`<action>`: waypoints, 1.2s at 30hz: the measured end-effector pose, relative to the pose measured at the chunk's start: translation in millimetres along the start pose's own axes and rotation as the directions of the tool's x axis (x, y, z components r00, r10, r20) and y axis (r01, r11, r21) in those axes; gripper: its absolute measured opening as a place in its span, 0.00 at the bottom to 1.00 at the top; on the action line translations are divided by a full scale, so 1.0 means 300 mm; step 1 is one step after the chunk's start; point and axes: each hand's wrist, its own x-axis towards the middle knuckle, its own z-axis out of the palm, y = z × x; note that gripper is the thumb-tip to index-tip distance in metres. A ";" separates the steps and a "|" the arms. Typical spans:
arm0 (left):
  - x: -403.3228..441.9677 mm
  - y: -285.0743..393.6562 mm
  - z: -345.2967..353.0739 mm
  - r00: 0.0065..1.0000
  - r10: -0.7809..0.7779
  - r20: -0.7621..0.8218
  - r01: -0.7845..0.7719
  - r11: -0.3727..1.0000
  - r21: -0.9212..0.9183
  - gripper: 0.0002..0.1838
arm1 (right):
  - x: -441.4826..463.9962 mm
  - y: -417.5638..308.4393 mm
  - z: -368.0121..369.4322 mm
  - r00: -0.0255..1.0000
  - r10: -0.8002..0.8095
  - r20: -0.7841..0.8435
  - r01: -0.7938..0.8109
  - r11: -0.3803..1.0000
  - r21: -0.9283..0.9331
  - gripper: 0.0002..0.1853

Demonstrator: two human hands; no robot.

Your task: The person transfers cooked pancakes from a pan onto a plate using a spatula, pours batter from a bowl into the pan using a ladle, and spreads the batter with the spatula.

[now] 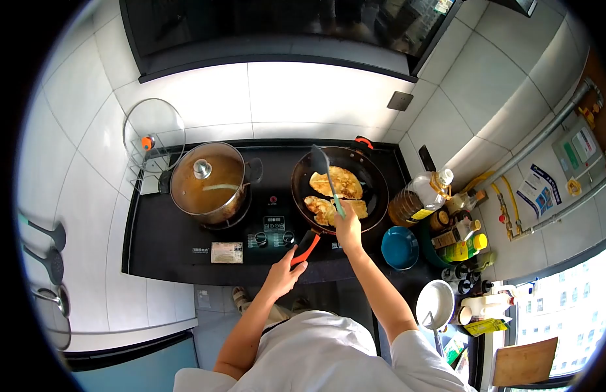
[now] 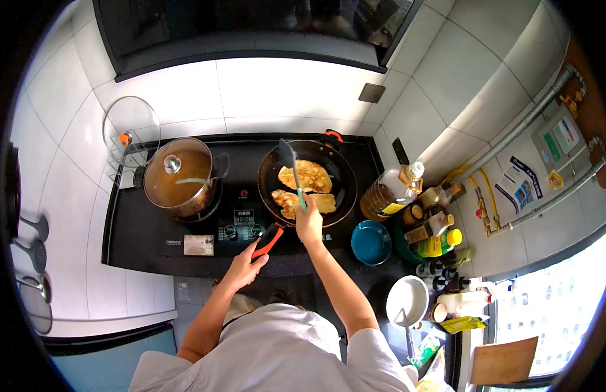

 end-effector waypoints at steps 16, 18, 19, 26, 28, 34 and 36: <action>0.002 -0.005 0.005 1.000 -0.028 -0.008 0.028 0.999 -0.016 0.37 | -0.096 0.038 -0.427 0.990 -0.015 -0.138 -0.033 0.940 -0.339 0.20; 0.006 -0.015 0.008 1.000 -0.011 -0.015 0.011 1.000 0.003 0.37 | -0.091 0.109 -0.419 0.988 -0.102 -0.114 0.033 0.871 -0.490 0.22; 0.004 -0.012 0.009 1.000 -0.023 -0.008 0.023 1.000 0.000 0.37 | -0.092 0.135 -0.415 0.985 -0.144 -0.098 0.065 0.825 -0.561 0.22; 0.004 -0.011 0.012 0.999 -0.027 -0.017 0.028 0.999 0.025 0.38 | -0.100 0.156 -0.386 0.965 -0.257 -0.055 0.148 0.702 -0.697 0.21; 0.000 -0.002 0.008 0.999 -0.032 -0.020 0.032 0.999 0.006 0.37 | -0.104 0.142 -0.391 0.978 -0.205 0.029 0.166 0.691 -0.704 0.22; 0.003 -0.004 0.010 0.999 -0.040 -0.012 0.040 0.999 -0.033 0.37 | -0.108 0.070 -0.501 0.964 -0.252 0.083 0.240 0.699 -0.674 0.21; 0.008 -0.016 0.008 0.999 -0.032 -0.004 0.032 0.999 -0.022 0.37 | -0.094 0.073 -0.529 0.959 -0.285 0.003 0.222 0.740 -0.635 0.21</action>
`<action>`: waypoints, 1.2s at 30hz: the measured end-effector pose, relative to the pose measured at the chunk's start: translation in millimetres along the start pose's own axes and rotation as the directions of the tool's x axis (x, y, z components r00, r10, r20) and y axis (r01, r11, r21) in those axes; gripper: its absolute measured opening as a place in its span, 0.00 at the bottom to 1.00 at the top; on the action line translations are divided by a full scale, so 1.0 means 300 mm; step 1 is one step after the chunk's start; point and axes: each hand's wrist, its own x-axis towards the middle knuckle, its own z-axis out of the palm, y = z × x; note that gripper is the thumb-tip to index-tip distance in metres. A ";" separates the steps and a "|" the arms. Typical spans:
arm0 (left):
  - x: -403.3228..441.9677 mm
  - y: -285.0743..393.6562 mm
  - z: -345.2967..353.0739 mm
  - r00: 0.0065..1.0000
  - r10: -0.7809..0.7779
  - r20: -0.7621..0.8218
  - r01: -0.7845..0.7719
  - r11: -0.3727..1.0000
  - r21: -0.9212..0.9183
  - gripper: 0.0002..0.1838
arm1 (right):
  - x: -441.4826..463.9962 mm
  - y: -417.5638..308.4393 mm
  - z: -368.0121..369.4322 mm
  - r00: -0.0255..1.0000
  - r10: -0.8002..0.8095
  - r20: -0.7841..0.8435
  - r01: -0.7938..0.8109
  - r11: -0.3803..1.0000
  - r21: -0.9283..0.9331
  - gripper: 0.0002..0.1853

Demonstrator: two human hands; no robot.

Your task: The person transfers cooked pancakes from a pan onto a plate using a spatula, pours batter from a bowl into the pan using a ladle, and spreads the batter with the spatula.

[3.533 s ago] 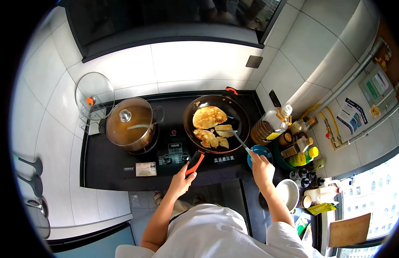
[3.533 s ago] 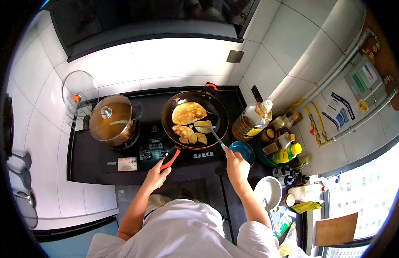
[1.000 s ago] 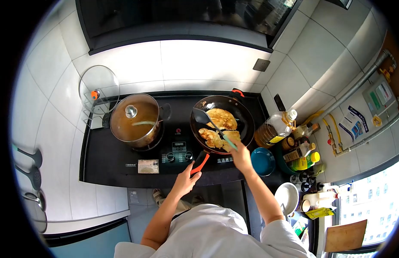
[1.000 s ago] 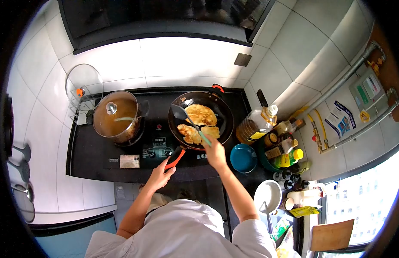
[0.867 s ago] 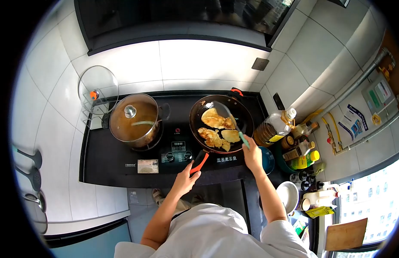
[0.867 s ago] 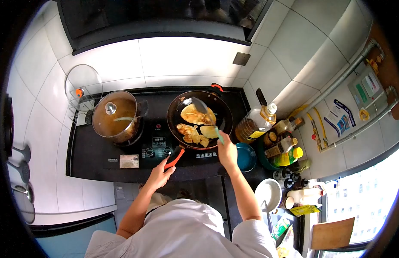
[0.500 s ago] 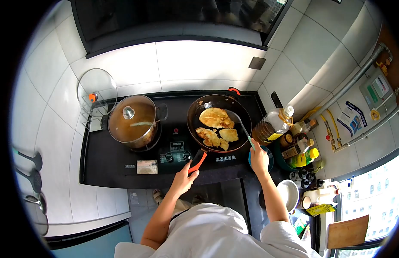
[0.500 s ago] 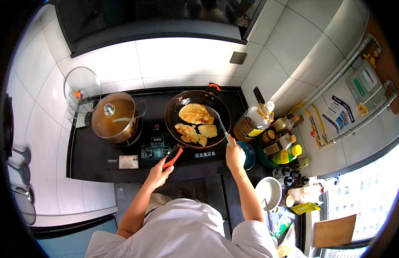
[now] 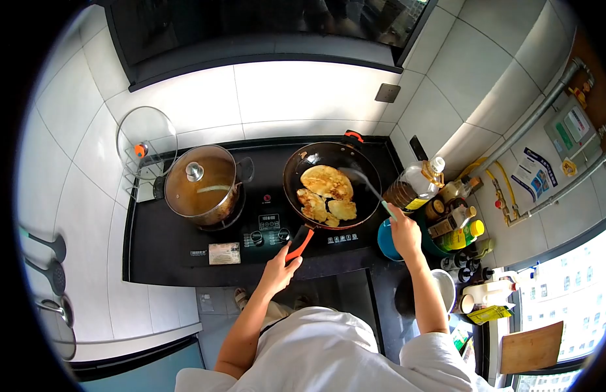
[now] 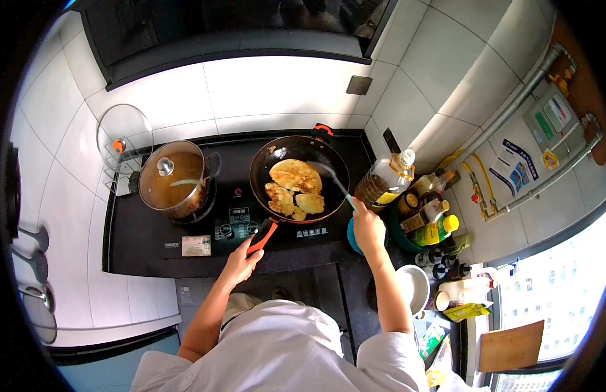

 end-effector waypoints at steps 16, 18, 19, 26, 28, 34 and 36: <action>0.000 0.005 0.000 1.000 0.008 -0.008 -0.008 1.000 0.021 0.38 | 0.433 0.273 -0.087 0.774 -0.068 0.629 0.195 0.971 -0.136 0.12; 0.000 0.001 0.000 1.000 0.015 -0.016 -0.014 0.999 0.035 0.38 | 0.490 0.286 -0.133 0.607 0.116 0.786 -0.187 0.982 0.000 0.08; 0.001 0.001 0.000 1.000 0.025 -0.019 -0.024 0.999 0.037 0.38 | 0.510 0.292 -0.133 0.490 0.278 0.826 -0.471 0.882 -0.018 0.06; -0.004 0.004 -0.001 1.000 0.003 0.007 -0.003 1.000 0.009 0.38 | 0.305 0.240 0.177 0.605 0.246 0.757 -0.772 0.414 0.482 0.11; -0.003 0.008 -0.005 1.000 -0.003 0.008 0.003 1.000 0.003 0.37 | 0.283 0.132 0.186 0.625 0.260 0.736 -0.765 0.391 0.512 0.12; -0.011 0.024 -0.004 1.000 -0.020 0.000 0.020 1.000 -0.001 0.37 | 0.248 0.056 0.250 0.629 0.241 0.739 -0.777 0.211 0.593 0.16; -0.011 0.024 -0.005 1.000 -0.031 0.005 0.031 0.999 -0.020 0.37 | 0.214 0.044 0.244 0.616 0.251 0.746 -0.785 0.126 0.606 0.16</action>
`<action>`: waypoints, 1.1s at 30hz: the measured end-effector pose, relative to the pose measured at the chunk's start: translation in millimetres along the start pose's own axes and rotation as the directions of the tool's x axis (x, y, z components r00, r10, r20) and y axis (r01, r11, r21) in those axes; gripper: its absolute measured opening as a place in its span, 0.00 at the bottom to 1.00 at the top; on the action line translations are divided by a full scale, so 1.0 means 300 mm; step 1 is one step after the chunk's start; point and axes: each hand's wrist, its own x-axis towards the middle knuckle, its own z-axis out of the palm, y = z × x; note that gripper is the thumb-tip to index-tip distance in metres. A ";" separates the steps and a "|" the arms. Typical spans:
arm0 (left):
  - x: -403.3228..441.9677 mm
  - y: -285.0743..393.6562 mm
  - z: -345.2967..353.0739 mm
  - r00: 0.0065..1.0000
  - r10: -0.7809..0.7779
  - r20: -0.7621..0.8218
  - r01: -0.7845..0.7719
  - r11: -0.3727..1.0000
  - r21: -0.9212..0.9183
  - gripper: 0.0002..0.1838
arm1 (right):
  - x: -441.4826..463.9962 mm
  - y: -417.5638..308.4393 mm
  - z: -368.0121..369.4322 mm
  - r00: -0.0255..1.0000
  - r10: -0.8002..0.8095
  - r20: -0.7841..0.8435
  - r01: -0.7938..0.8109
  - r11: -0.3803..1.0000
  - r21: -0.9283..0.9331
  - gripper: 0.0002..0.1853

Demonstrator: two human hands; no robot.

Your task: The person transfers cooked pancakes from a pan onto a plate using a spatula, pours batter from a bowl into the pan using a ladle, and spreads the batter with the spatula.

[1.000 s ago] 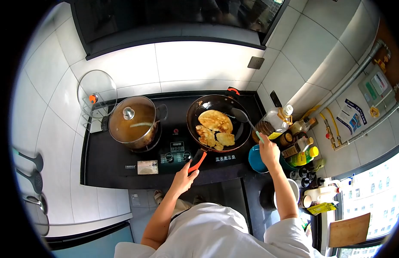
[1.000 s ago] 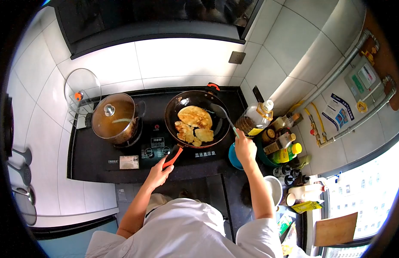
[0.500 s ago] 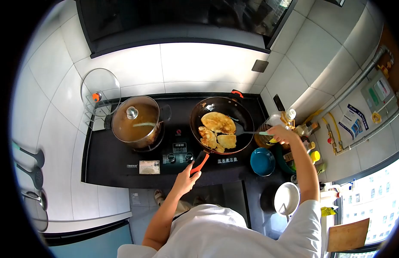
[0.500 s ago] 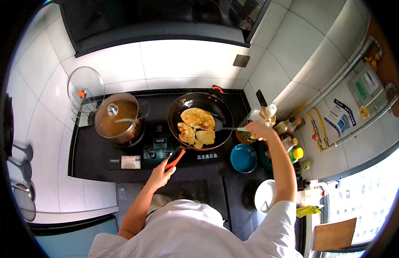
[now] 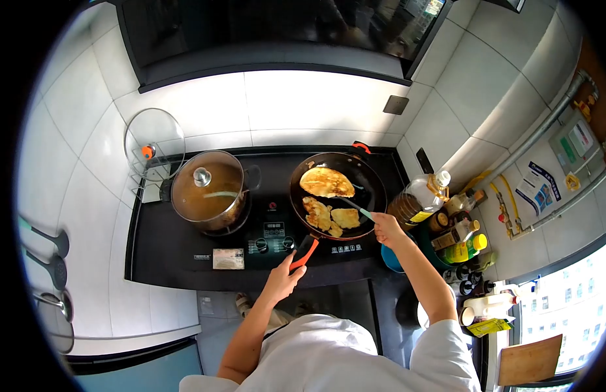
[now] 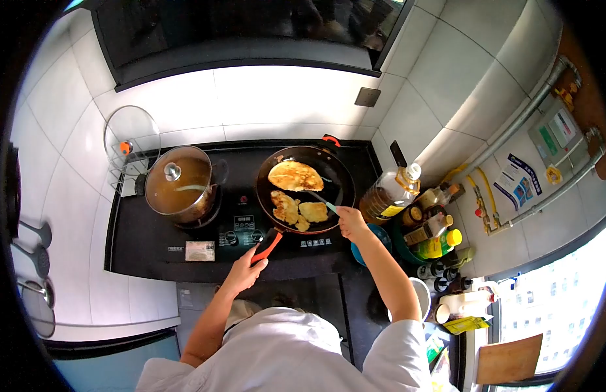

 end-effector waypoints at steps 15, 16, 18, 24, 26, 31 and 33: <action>0.009 -0.018 0.004 1.000 0.026 -0.004 -0.026 1.000 0.010 0.36 | -0.260 0.135 -0.029 0.982 -0.165 -0.095 0.170 0.984 0.052 0.18; 0.006 -0.017 0.005 1.000 0.021 -0.001 -0.021 1.000 0.006 0.35 | -0.268 0.140 -0.027 0.980 -0.166 -0.106 0.172 0.984 0.052 0.17; 0.004 -0.012 0.007 1.000 0.015 0.003 -0.015 1.000 -0.008 0.34 | -0.291 0.140 -0.024 0.977 -0.172 -0.125 0.179 0.983 0.049 0.17; 0.004 -0.015 0.001 1.000 0.001 0.016 0.000 1.000 -0.017 0.34 | -0.425 0.161 -0.058 0.981 -0.159 -0.115 0.186 0.942 0.280 0.17; -0.004 0.005 0.000 1.000 0.001 0.023 0.000 1.000 -0.018 0.34 | -0.498 0.186 -0.093 0.963 -0.219 -0.160 0.256 0.928 0.272 0.18; 0.002 0.005 -0.001 1.000 0.008 0.030 -0.008 1.000 -0.007 0.34 | -0.702 0.306 -0.201 0.901 -0.261 -0.347 0.345 0.916 0.206 0.16; 0.001 0.012 -0.001 0.999 0.000 0.033 0.000 1.000 -0.007 0.35 | -0.767 0.365 -0.244 0.884 -0.249 -0.396 0.336 0.927 0.168 0.15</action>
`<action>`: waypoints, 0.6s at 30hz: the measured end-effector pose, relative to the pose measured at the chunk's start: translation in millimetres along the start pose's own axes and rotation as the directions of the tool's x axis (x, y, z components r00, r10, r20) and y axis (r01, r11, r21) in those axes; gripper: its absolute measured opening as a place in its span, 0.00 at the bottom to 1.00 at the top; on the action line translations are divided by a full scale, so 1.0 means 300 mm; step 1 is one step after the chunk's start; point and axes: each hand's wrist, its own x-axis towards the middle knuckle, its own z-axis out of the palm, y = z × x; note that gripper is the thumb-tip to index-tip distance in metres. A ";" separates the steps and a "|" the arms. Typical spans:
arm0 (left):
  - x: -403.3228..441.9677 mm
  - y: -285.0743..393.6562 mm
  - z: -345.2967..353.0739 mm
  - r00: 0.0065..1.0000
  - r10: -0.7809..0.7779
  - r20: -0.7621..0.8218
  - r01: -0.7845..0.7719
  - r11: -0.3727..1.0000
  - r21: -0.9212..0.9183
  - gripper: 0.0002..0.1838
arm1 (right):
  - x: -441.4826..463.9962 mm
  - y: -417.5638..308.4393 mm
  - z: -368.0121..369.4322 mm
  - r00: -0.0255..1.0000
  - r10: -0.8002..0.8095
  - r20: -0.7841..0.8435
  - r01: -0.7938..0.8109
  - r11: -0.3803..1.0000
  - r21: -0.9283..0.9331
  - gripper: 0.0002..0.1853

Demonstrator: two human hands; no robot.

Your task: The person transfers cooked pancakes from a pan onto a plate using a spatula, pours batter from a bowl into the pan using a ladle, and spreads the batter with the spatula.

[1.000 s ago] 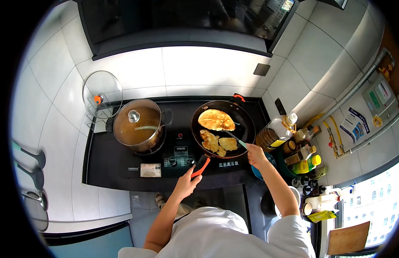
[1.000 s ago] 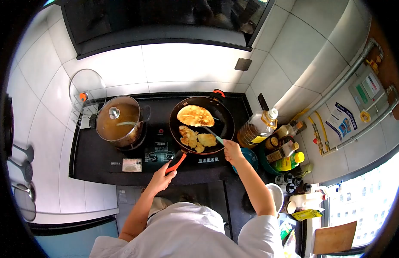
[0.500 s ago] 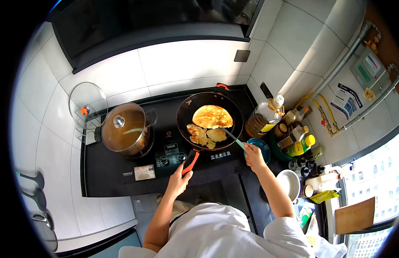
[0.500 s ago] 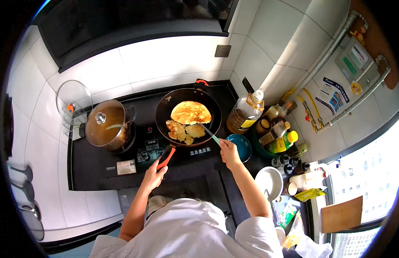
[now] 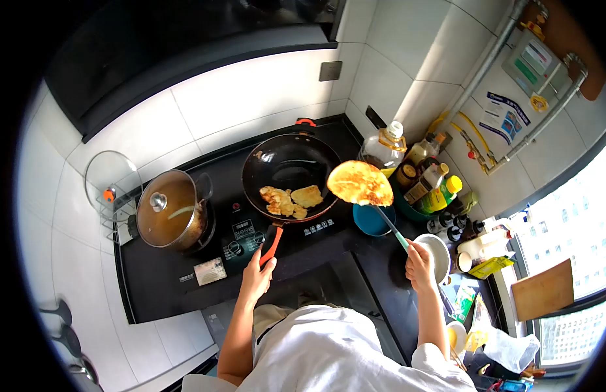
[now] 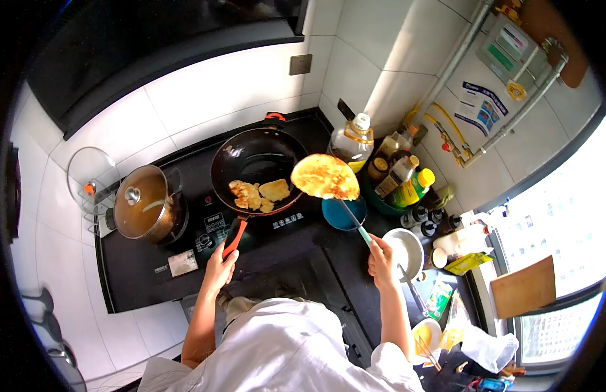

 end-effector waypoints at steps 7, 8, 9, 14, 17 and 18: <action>-0.009 0.022 0.009 1.000 -0.003 0.000 0.003 1.000 -0.024 0.27 | 0.015 0.181 -0.109 0.979 0.076 -0.189 -0.079 0.997 -0.004 0.14; -0.008 0.019 0.009 1.000 -0.012 -0.003 0.012 1.000 -0.022 0.27 | 0.031 0.209 -0.113 0.970 0.102 -0.221 -0.101 0.995 0.016 0.14; -0.007 0.019 0.009 1.000 -0.013 -0.002 0.013 1.000 -0.016 0.27 | 0.043 0.231 -0.110 0.968 0.102 -0.231 -0.098 0.995 0.028 0.14; -0.007 0.024 0.009 1.000 -0.008 0.003 0.008 1.000 0.012 0.28 | 0.069 0.299 -0.142 0.963 0.146 -0.226 -0.118 0.984 0.134 0.13; -0.002 0.016 0.004 1.000 -0.018 0.004 0.018 1.000 0.019 0.28 | 0.074 0.295 -0.124 0.950 0.168 -0.263 -0.145 0.984 0.104 0.13; 0.000 0.015 0.004 1.000 -0.021 0.004 0.021 1.000 0.021 0.28 | 0.079 0.303 -0.126 0.950 0.180 -0.256 -0.154 0.981 0.120 0.13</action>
